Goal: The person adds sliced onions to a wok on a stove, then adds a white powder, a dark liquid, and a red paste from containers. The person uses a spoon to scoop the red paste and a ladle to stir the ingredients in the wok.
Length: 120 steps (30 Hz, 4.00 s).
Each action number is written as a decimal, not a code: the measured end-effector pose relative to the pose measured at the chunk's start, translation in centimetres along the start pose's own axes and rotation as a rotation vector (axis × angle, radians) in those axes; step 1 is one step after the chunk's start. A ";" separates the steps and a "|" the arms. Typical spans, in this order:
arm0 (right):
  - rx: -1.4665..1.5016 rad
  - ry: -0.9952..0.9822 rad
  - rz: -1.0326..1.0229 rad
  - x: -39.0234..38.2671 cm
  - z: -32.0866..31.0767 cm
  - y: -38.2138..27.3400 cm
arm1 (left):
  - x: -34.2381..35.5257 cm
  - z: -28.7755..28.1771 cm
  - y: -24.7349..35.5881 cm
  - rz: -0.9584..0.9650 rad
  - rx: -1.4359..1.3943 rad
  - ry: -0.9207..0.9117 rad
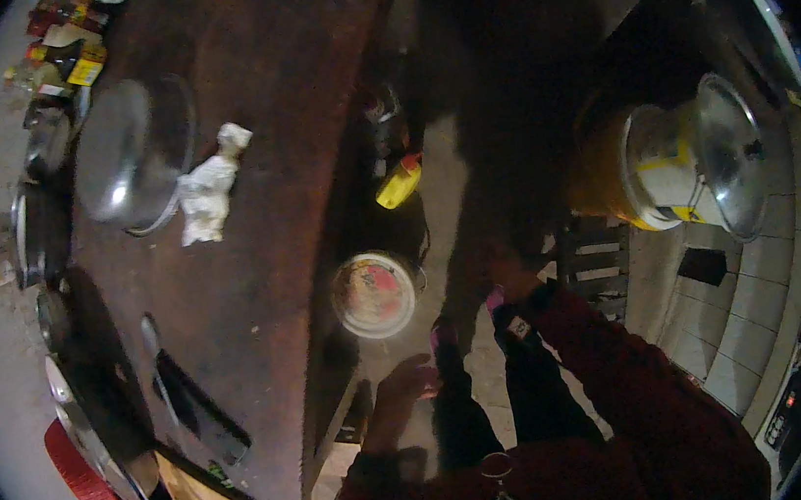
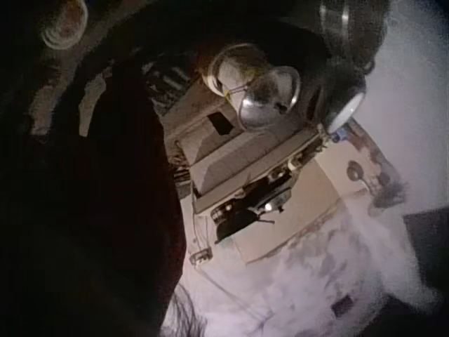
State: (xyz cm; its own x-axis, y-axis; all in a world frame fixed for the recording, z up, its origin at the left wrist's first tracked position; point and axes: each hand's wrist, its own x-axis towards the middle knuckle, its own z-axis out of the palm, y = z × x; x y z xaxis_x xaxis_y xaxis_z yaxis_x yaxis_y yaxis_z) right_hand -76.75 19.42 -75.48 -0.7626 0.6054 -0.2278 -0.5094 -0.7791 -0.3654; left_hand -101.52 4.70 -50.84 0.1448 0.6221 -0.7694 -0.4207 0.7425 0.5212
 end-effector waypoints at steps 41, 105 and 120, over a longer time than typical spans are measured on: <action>-0.410 0.598 -0.027 34.8 1.8 -16.7 | -13.4 -3.9 16.0 -0.087 0.684 0.959; -0.509 0.680 -0.900 -44.7 50.8 -1.5 | -25.4 35.1 5.0 0.961 1.473 -1.226; -0.251 1.057 -1.308 -55.4 50.7 2.7 | -25.4 48.6 -6.8 0.935 1.323 -1.844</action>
State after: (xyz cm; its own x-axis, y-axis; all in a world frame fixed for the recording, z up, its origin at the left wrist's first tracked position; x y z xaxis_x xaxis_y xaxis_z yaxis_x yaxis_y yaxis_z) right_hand -56.08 -24.48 -18.03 0.7156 0.6913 -0.1003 -0.3859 0.2714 -0.8817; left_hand -58.87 -4.08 -16.87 0.9159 -0.3053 0.2605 -0.3828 -0.4692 0.7958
